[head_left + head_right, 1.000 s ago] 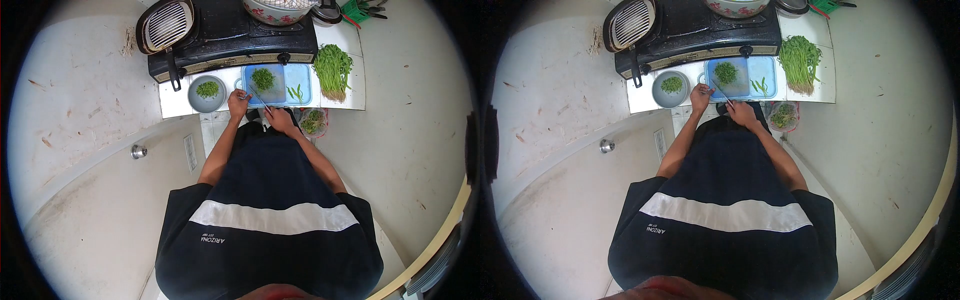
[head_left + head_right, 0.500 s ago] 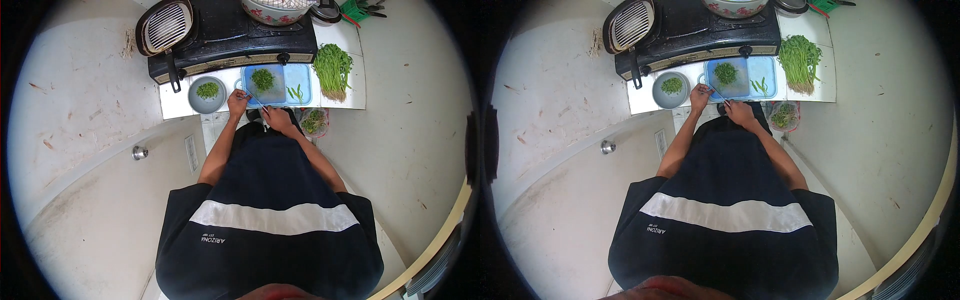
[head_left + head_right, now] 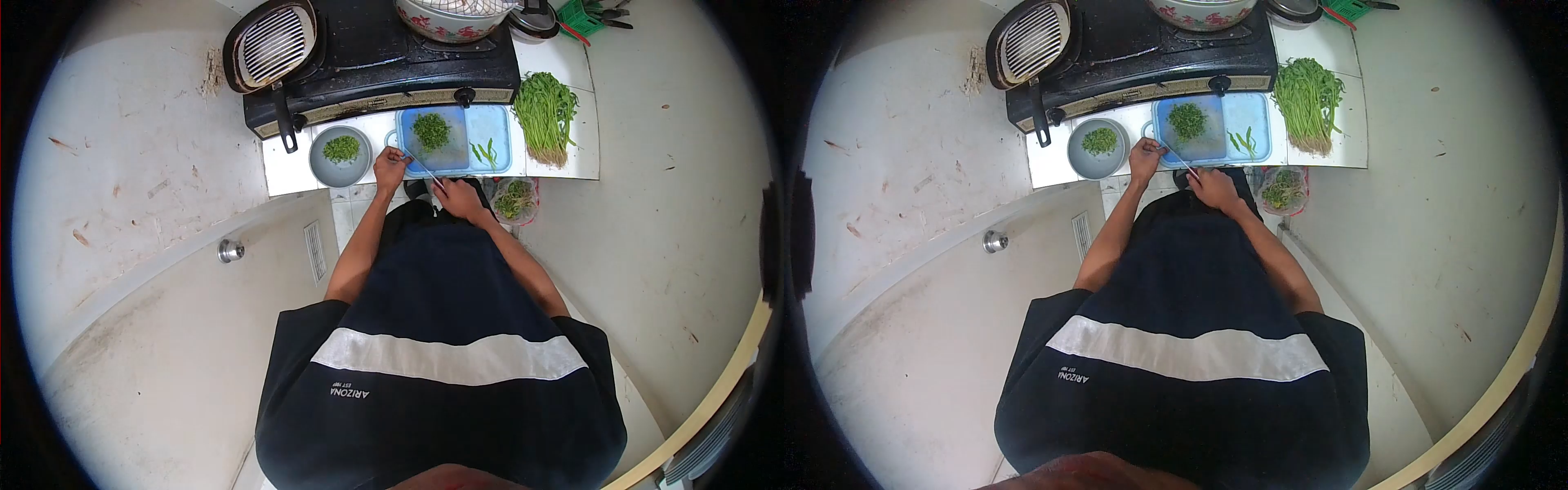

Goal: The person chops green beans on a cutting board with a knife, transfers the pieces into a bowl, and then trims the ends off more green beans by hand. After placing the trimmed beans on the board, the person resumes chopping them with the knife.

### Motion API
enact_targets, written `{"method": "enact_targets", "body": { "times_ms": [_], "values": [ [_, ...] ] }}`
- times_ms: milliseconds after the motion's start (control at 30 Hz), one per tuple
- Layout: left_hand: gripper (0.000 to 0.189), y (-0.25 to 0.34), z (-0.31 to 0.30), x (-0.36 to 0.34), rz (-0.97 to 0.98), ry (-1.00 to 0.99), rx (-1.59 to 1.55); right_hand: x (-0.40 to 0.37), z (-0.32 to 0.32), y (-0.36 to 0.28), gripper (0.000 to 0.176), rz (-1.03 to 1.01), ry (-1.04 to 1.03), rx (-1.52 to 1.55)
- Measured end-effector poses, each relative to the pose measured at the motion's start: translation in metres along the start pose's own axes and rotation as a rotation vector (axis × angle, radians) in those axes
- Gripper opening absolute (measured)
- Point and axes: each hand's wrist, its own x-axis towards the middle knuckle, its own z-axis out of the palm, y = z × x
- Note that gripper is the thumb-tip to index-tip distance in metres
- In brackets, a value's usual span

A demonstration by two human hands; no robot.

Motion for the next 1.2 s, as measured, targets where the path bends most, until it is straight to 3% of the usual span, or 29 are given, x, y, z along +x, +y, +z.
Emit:
{"method": "enact_targets", "body": {
  "times_ms": [400, 600, 767, 867, 1033, 1133, 1200],
  "values": [
    [0.029, -0.001, -0.005, -0.011, 0.169, -0.015, 0.048, 0.002, -0.002, -0.005, 0.042, -0.03, 0.01, -0.066],
    [0.027, -0.006, -0.005, -0.014, 0.165, -0.028, 0.038, 0.004, -0.007, 0.0, 0.044, 0.029, 0.066, -0.045],
    [0.024, -0.005, -0.007, -0.016, 0.164, -0.043, 0.001, 0.002, 0.003, 0.013, 0.045, -0.079, 0.176, -0.03],
    [0.022, -0.008, -0.006, -0.017, 0.163, -0.047, -0.035, -0.006, -0.01, 0.007, 0.047, -0.047, 0.07, -0.046],
    [0.021, 0.001, -0.011, -0.027, 0.189, -0.059, -0.054, 0.006, -0.016, 0.028, 0.048, -0.112, 0.106, -0.152],
    [0.027, 0.017, -0.013, -0.033, 0.219, -0.069, -0.039, 0.017, -0.038, 0.026, 0.046, -0.101, 0.087, -0.188],
    [0.04, 0.03, -0.014, -0.037, 0.348, -0.082, 0.0, 0.023, -0.052, 0.024, 0.043, -0.102, 0.063, -0.228]
  ]
}}
